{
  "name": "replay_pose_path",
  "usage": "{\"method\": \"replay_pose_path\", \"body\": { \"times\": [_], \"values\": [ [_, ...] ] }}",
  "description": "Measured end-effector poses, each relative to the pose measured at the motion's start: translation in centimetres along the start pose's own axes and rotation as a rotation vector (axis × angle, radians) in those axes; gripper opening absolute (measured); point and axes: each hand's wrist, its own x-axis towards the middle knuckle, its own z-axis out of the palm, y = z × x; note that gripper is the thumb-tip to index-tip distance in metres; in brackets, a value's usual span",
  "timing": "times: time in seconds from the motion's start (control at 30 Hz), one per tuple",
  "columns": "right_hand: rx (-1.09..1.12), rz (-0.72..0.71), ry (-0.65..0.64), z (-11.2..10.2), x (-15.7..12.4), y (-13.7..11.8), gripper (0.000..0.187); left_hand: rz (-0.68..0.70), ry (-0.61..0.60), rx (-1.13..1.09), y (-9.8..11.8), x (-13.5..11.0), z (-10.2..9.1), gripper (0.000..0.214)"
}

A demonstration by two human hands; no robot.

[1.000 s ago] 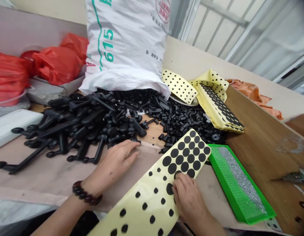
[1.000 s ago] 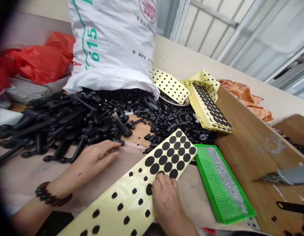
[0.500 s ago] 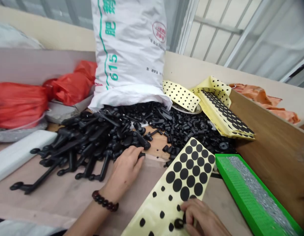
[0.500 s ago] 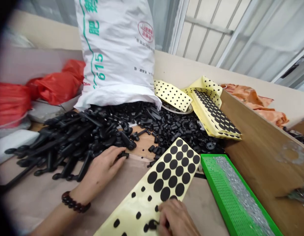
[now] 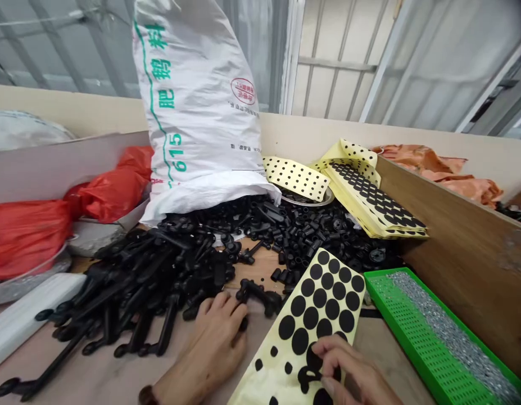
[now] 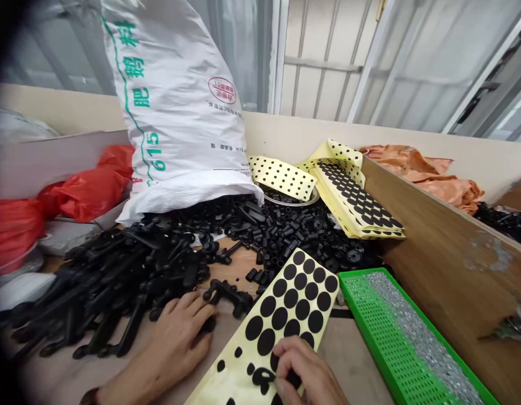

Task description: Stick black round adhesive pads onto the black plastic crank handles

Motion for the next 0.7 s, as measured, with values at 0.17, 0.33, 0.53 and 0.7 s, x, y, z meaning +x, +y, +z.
{"method": "replay_pose_path", "body": {
  "times": [0.17, 0.33, 0.53, 0.7],
  "values": [
    [0.078, 0.017, -0.007, 0.5, 0.2, 0.1, 0.012, 0.002, 0.181, 0.071, 0.1, -0.8, 0.5, 0.021],
    [0.151, 0.008, -0.033, 1.1, 1.1, 0.3, 0.010, 0.212, 0.179, 0.121, 1.6, 2.3, 1.9, 0.033],
    [0.535, 0.131, 0.066, 0.7, 1.2, 0.6, 0.016, 0.150, 0.212, -0.003, 1.0, 3.1, 0.8, 0.027],
    [0.962, 0.307, 0.113, 0.7, 2.2, -0.3, 0.024, -0.061, 0.191, -0.563, 2.8, 0.1, -0.5, 0.014]
  ]
}}
